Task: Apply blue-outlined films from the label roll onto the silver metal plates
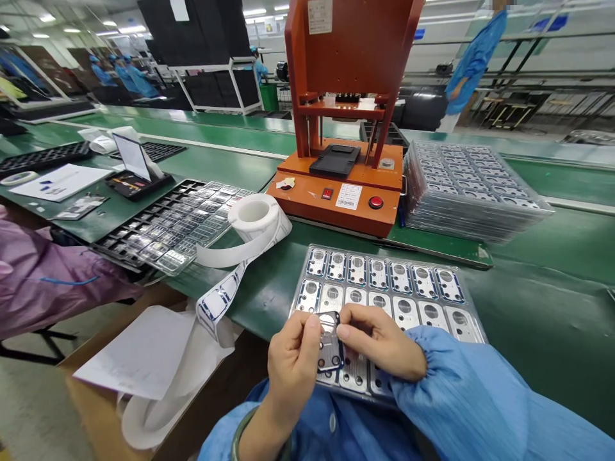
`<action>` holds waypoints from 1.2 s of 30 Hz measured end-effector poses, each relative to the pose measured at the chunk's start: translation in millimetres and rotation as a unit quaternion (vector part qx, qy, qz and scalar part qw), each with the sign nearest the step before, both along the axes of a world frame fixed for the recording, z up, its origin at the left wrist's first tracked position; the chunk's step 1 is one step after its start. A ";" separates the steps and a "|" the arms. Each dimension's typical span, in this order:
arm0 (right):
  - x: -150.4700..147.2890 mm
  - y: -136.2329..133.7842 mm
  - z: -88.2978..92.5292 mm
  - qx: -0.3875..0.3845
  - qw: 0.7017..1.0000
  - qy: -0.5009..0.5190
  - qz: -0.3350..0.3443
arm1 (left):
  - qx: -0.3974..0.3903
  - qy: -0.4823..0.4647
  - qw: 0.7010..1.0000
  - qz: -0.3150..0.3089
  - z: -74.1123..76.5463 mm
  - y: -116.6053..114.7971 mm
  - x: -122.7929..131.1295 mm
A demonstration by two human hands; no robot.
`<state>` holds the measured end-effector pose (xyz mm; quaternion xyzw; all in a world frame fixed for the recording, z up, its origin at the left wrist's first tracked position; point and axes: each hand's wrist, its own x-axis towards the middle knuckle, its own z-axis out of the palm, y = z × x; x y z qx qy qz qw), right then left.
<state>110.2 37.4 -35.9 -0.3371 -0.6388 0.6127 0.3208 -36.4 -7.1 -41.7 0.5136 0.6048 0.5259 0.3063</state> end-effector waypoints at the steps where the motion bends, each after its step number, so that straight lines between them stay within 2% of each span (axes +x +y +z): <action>1: 0.9 1.2 0.0 -0.015 1.000 0.008 -0.005 | 0.005 0.009 1.000 -0.019 -0.6 -0.5 0.2; 5: 2.4 3.3 -2.3 -0.068 0.997 0.024 -0.021 | 0.023 0.051 0.995 -0.078 -3.3 -1.2 -0.9; 11: 0.7 2.4 -2.1 -0.045 0.999 0.011 -0.023 | 0.049 0.072 0.991 -0.102 -3.8 -1.5 -1.8; 16: -0.6 4.6 -0.6 0.003 0.999 -0.011 -0.044 | 0.033 0.069 0.990 -0.119 -9.2 -2.0 0.7; 21: 2.2 3.9 0.2 -0.030 0.999 0.014 -0.006 | 0.014 0.027 0.994 -0.106 -14.3 -2.7 -0.2; 23: 1.8 2.0 -0.2 -0.007 1.000 0.003 -0.017 | 0.006 0.004 0.995 -0.104 -14.4 -2.4 -2.2; 29: -3.6 -3.1 -1.4 0.089 0.992 -0.068 -0.056 | -0.008 -0.082 0.985 -0.150 -15.8 0.1 -6.4; 36: -5.6 -2.4 -1.0 0.146 0.985 -0.069 -0.052 | -0.030 -0.075 0.990 -0.118 -13.2 4.7 -3.4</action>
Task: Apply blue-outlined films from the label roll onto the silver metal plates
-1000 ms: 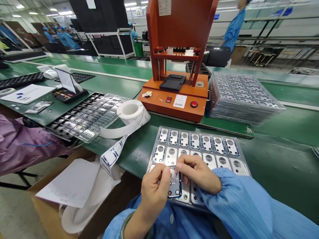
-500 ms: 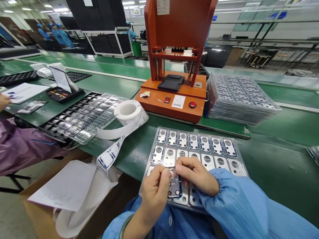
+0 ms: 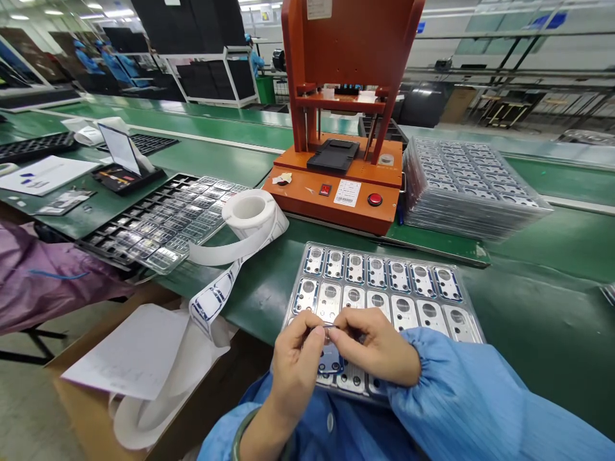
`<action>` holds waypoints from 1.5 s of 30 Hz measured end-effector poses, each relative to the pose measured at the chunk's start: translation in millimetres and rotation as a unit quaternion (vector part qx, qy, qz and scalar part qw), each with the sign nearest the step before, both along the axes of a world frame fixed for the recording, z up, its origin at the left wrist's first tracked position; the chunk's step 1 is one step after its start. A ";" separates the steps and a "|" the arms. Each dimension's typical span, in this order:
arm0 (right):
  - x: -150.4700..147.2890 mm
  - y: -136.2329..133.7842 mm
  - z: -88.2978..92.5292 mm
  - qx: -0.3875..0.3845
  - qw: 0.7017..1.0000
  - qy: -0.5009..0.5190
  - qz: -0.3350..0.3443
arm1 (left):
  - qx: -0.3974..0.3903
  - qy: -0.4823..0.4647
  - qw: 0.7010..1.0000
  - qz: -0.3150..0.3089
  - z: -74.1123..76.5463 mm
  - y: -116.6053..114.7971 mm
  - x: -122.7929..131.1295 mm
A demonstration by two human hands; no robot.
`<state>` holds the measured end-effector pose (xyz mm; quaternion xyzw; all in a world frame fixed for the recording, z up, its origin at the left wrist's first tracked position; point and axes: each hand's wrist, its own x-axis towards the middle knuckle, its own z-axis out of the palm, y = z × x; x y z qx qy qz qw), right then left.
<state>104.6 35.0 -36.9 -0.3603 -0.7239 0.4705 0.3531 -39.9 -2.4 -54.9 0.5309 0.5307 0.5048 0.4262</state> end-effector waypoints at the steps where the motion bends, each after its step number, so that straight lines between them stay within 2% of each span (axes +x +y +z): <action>1: -0.2 0.5 -0.3 0.002 1.000 -0.002 -0.002 | -0.004 0.003 1.000 0.003 0.8 0.3 0.2; 13: 2.0 0.9 1.7 -0.056 0.998 -0.015 -0.001 | -0.015 -0.093 0.995 -0.011 -4.2 -2.9 -2.2; 16: 3.8 3.2 2.7 -0.078 0.997 -0.016 0.006 | -0.023 -0.058 0.998 0.029 -0.8 -2.0 -2.0; 22: 5.3 6.2 0.5 -0.107 0.989 -0.033 0.098 | -0.020 -0.053 0.988 0.145 0.5 3.9 -5.1; 31: 3.1 1.5 -6.3 -0.085 0.991 -0.035 0.099 | -0.010 -0.046 0.982 0.182 -7.1 2.2 -3.9; 34: 4.5 2.5 -7.6 -0.139 0.983 -0.033 0.112 | -0.033 -0.032 0.987 0.156 -4.2 6.3 -8.0; 36: 5.5 5.9 -8.9 -0.207 0.973 -0.032 0.099 | -0.056 -0.039 0.990 0.124 -1.2 11.9 -13.8; 38: 6.2 11.1 -9.3 -0.264 0.962 -0.046 0.060 | -0.053 -0.059 0.989 0.123 0.7 17.0 -21.8; 42: 7.4 20.9 -7.4 -0.316 0.944 -0.095 -0.017 | -0.025 -0.049 0.978 0.203 -2.1 17.3 -41.1; 45: 8.7 22.5 -7.6 -0.289 0.948 -0.124 -0.058 | -0.017 -0.032 0.968 0.248 -8.9 10.2 -54.9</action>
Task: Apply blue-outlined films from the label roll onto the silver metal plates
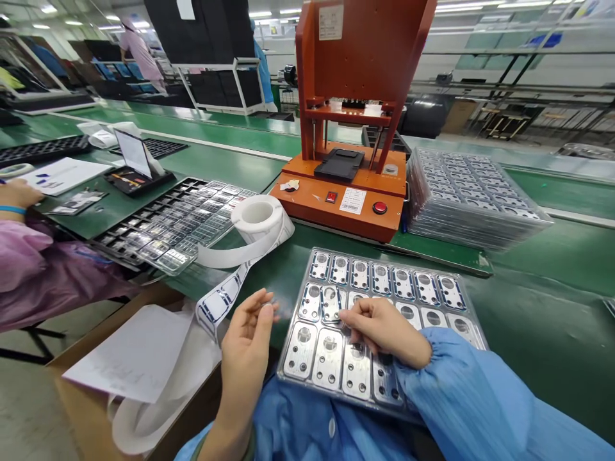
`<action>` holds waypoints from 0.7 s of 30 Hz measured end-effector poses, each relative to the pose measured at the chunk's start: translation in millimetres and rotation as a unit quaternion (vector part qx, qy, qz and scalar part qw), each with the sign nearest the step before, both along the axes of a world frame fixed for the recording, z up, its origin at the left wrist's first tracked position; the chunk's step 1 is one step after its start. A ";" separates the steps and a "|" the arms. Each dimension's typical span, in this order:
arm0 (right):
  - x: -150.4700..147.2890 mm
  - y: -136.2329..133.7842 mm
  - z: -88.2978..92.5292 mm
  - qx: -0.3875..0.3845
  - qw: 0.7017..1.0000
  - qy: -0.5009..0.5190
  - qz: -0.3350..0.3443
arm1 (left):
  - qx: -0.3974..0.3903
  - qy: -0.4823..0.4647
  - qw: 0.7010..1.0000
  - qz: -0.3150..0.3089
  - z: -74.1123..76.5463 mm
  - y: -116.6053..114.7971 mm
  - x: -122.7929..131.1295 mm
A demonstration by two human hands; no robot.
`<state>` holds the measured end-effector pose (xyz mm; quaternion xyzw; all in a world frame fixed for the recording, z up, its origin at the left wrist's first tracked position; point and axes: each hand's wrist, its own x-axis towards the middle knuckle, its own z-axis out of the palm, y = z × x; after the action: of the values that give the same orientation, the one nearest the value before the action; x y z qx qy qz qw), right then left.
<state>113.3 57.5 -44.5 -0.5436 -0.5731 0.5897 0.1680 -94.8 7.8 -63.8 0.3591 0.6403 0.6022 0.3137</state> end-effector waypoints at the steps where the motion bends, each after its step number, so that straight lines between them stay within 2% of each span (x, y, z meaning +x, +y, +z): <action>1: 0.3 -0.8 -0.7 0.029 1.000 -0.007 -0.006 | 0.005 0.001 1.000 0.014 -2.6 -2.6 -4.1; 3: 0.5 -3.9 -2.4 0.117 0.993 -0.020 -0.016 | 0.018 -0.003 0.999 0.045 -7.9 -7.4 -11.5; 5: -0.4 -7.8 -3.7 0.236 0.971 -0.037 -0.016 | 0.023 -0.005 0.997 0.077 -12.7 -11.6 -18.1; 8: -3.4 -11.6 -6.0 0.433 0.899 -0.045 0.057 | 0.026 0.004 0.992 0.122 -19.7 -17.0 -26.8; 10: -5.5 -12.1 -8.7 0.503 0.851 -0.063 0.137 | 0.037 0.007 0.987 0.155 -25.2 -19.7 -32.3; 12: -6.9 -11.3 -12.4 0.513 0.832 -0.098 0.189 | 0.057 0.010 0.979 0.195 -32.7 -21.3 -38.6; 15: -6.5 -9.9 -18.1 0.500 0.832 -0.115 0.213 | 0.090 0.028 0.959 0.267 -49.4 -21.7 -51.8; 18: -4.8 -9.2 -22.6 0.505 0.836 -0.094 0.190 | 0.075 0.007 0.935 0.347 -72.1 -21.2 -69.4; 21: -3.6 -8.8 -25.8 0.511 0.843 -0.087 0.144 | 0.034 -0.048 0.928 0.367 -94.6 -20.4 -84.4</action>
<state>109.7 48.6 -70.3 -0.3410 -0.8774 0.1808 0.2850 -179.2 -12.6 -158.4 0.0803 0.6906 0.7132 0.0889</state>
